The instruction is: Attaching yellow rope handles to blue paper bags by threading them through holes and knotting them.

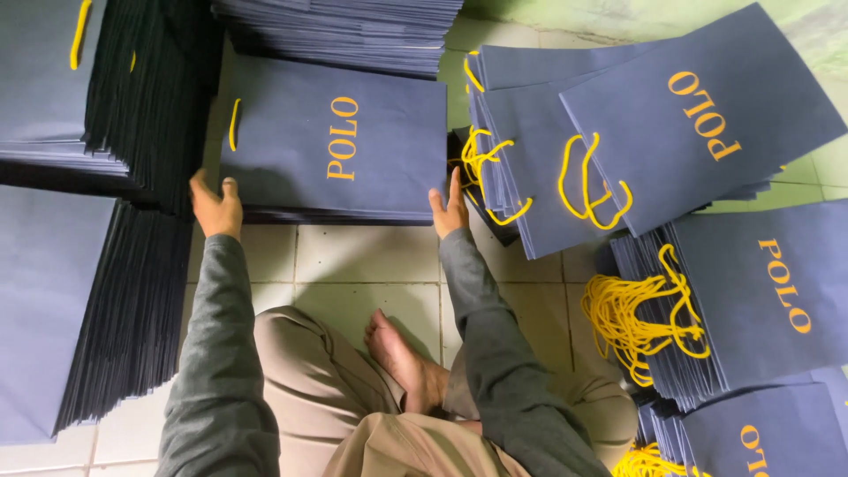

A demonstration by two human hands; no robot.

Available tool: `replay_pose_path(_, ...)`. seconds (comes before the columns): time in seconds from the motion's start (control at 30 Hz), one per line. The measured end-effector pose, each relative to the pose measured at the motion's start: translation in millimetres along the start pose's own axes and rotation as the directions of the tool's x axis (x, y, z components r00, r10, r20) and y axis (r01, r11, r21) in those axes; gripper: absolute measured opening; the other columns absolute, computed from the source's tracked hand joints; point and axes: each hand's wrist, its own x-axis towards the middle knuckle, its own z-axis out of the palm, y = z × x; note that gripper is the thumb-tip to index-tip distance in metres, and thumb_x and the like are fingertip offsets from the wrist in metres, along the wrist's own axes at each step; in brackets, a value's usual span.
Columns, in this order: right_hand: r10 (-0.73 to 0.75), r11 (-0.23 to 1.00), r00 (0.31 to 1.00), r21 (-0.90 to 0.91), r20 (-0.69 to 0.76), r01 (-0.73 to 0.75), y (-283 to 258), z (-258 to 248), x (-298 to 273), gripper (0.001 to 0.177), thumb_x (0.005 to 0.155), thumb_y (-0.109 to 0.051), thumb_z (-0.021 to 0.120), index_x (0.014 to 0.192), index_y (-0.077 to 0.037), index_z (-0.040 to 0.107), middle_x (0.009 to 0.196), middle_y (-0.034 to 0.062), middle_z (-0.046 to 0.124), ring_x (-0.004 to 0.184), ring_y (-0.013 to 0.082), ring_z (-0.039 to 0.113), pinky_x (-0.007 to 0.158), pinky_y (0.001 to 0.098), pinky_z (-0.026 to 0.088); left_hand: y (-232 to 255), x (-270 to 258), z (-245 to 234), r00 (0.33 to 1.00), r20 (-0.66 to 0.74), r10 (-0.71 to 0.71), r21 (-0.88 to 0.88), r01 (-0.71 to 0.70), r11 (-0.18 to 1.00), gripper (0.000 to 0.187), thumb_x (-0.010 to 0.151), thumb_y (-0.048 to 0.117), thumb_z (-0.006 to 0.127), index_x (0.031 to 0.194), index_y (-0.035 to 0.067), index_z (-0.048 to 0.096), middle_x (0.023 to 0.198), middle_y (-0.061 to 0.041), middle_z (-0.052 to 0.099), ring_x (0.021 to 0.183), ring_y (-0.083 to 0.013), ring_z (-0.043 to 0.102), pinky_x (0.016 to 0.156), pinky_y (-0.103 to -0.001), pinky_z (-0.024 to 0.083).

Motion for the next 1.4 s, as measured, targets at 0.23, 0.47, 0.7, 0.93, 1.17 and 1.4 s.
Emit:
replay_pose_path(0.23, -0.125, 0.929, 0.991, 0.344, -0.046, 0.133, 1.2, -74.3, -153.1, 0.060, 0.103, -0.027, 0.061, 0.158, -0.015, 0.040, 0.158, 0.0207, 0.042, 0.143, 0.0359, 0.045, 0.121, 0.0476, 0.038, 118.9, -108.5, -7.6, 0.931, -0.142, 0.337, -0.188, -0.360, 0.914, 0.048, 0.105, 0.014, 0.065, 0.149, 0.006, 0.046, 0.149, -0.025, 0.041, 0.143, -0.0409, 0.036, 0.120, -0.052, 0.029)
replay_pose_path(0.47, 0.113, 0.742, 0.869, 0.622, -0.482, 0.249, 90.2, -191.8, -184.4, 0.032, 0.103, -0.015, 0.059, 0.133, -0.004, 0.064, 0.124, 0.0200, 0.067, 0.108, 0.0313, 0.071, 0.097, 0.0421, 0.061, 282.1, -234.1, 60.4, 0.892, 0.128, 0.433, -0.623, -0.267, 0.736, 0.039, 0.112, 0.009, 0.053, 0.150, 0.010, 0.043, 0.154, -0.026, 0.040, 0.142, -0.0538, 0.031, 0.114, -0.072, 0.026)
replay_pose_path(0.7, -0.058, 0.922, 0.694, 0.228, -0.718, 0.313, 118.4, -303.1, -113.3, 0.048, 0.100, -0.015, 0.070, 0.146, -0.010, 0.055, 0.134, 0.0187, 0.062, 0.112, 0.0264, 0.069, 0.097, 0.0402, 0.059, 391.6, -305.1, 191.3, 0.789, 0.315, 0.528, -0.724, -0.160, 0.671, 0.039, 0.108, 0.016, 0.059, 0.145, 0.006, 0.051, 0.146, -0.026, 0.047, 0.132, -0.0513, 0.050, 0.111, -0.058, 0.045)
replay_pose_path(0.93, -0.615, 0.717, 0.675, -0.646, -0.408, 0.263, 117.2, -323.4, -63.0, 0.071, 0.075, -0.005, 0.085, 0.141, -0.010, 0.061, 0.148, 0.0202, 0.048, 0.123, 0.0406, 0.051, 0.105, 0.0542, 0.047, 402.8, -297.7, 346.1, 0.718, 0.680, 0.149, -0.317, 0.104, 0.943, 0.051, 0.102, 0.049, 0.055, 0.148, 0.029, 0.044, 0.138, -0.017, 0.062, 0.131, -0.0323, 0.060, 0.105, -0.050, 0.054)
replay_pose_path(1.17, -0.713, 0.684, 0.549, -0.605, -0.435, 0.409, 110.8, -339.4, -52.7, 0.032, 0.095, -0.019, 0.071, 0.126, -0.010, 0.075, 0.120, 0.0123, 0.073, 0.103, 0.0269, 0.064, 0.087, 0.0362, 0.057, 398.4, -278.6, 408.7, 0.769, 0.623, 0.140, -0.252, 0.028, 0.967, 0.061, 0.095, 0.047, 0.064, 0.146, 0.019, 0.046, 0.144, -0.015, 0.056, 0.133, -0.0287, 0.058, 0.105, -0.046, 0.054)
replay_pose_path(1.4, -0.763, 0.645, 0.369, -0.664, -0.531, 0.379, 39.8, -387.0, -83.2, 0.026, 0.095, -0.011, 0.071, 0.119, -0.017, 0.077, 0.110, 0.0072, 0.077, 0.095, 0.0259, 0.069, 0.081, 0.0354, 0.058, 418.6, -273.5, 364.8, 0.798, 0.582, 0.156, -0.349, 0.072, 0.934, 0.056, 0.093, 0.041, 0.065, 0.141, 0.016, 0.051, 0.129, -0.014, 0.062, 0.116, -0.0308, 0.069, 0.097, -0.045, 0.060)
